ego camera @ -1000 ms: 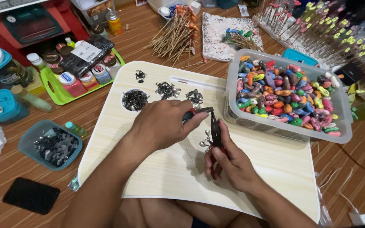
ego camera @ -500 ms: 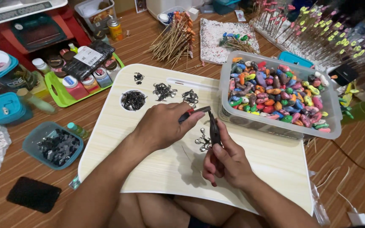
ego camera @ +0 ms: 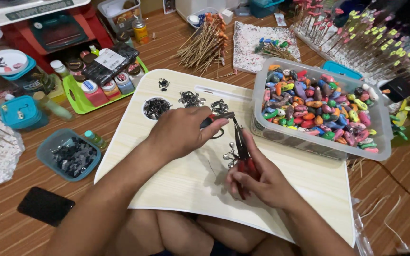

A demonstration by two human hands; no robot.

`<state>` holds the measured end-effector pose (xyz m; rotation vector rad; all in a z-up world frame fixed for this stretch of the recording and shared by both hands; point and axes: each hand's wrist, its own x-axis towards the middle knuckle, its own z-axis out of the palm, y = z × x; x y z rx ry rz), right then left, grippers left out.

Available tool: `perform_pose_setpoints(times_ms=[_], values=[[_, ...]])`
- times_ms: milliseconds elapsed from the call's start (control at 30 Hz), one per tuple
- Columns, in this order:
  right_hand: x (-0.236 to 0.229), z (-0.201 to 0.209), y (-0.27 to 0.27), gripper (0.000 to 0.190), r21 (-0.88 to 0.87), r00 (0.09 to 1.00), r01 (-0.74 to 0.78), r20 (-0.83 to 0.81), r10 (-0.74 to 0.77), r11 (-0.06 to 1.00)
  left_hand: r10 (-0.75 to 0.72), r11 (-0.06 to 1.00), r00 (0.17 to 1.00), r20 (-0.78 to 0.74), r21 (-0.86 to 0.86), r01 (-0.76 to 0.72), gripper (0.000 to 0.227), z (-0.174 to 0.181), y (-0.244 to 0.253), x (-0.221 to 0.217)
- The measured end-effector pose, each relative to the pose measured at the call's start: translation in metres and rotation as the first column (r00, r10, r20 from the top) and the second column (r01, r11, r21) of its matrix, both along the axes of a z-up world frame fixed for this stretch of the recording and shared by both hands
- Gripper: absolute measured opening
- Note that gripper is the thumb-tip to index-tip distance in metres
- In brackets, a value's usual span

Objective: Assembling fishing tackle by attaching metal components to wire using pliers and scissors

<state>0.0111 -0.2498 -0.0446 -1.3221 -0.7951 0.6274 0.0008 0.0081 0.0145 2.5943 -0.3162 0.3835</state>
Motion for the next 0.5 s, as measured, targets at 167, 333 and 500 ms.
perform_pose_setpoints(times_ms=[167, 333, 500], values=[[0.018, 0.004, -0.024, 0.061, -0.128, 0.999, 0.05, 0.004, -0.05, 0.991, 0.021, 0.984, 0.998, 0.062, 0.173, -0.031, 0.05, 0.005, 0.008, 0.003], [0.017, 0.003, -0.028, 0.065, 0.077, 0.967, -0.098, -0.23, 0.113, 0.992, -0.017, 0.973, 0.996, 0.088, 0.23, -0.004, 0.048, 0.013, 0.01, 0.007], [0.014, 0.002, -0.024, 0.074, 0.271, 0.901, -0.21, -0.32, 0.294, 0.939, -0.019, 0.956, 0.996, 0.082, 0.294, -0.006, 0.051, 0.018, 0.013, 0.006]])
